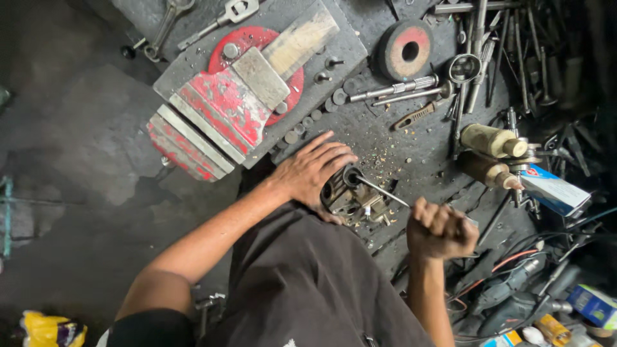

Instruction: The person holds a metallic engine component on a workbench, uses a hammer and a green-handled punch to tap and adjust internal parts, then uses fingers to remove debris and inspect the interior. The person repeatedly repositions the component and continues tapping and cleaning.

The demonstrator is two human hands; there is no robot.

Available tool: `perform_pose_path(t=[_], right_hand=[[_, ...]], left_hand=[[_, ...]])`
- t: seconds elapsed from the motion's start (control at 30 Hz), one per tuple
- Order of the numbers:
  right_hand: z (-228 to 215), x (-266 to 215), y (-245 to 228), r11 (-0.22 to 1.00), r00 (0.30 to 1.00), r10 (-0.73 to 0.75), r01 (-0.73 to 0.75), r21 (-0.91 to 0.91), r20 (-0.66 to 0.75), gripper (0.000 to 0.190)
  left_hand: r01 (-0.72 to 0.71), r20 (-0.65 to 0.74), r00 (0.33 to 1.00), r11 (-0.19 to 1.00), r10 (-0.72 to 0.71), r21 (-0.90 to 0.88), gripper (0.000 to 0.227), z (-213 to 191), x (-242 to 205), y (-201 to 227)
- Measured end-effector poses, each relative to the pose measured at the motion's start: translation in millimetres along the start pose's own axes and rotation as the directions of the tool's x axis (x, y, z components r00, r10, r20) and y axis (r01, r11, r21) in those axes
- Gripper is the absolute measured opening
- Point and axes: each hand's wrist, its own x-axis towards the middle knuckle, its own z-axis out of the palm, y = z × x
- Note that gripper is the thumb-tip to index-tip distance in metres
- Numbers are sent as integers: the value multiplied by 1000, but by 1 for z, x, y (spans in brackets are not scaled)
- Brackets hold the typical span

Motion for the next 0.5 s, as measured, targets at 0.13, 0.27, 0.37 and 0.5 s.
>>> perform_pose_path(t=[0.13, 0.27, 0.37, 0.5], right_hand=[[-24, -36, -29, 959, 978, -146, 176, -221, 147, 41], [-14, -52, -49, 890, 953, -268, 301, -344, 140, 34], [-2, -60, -61, 797, 864, -462, 503, -335, 200, 36], [0, -75, -74, 603, 655, -714, 755, -257, 248, 31]], left_hand=[[13, 45, 999, 998, -10, -62, 125, -2, -4, 4], [-29, 123, 991, 975, 58, -218, 117, -11, 8, -5], [-13, 90, 996, 984, 29, -176, 108, -9, 15, 9], [29, 20, 999, 974, -25, -226, 108, 14, 30, 63]])
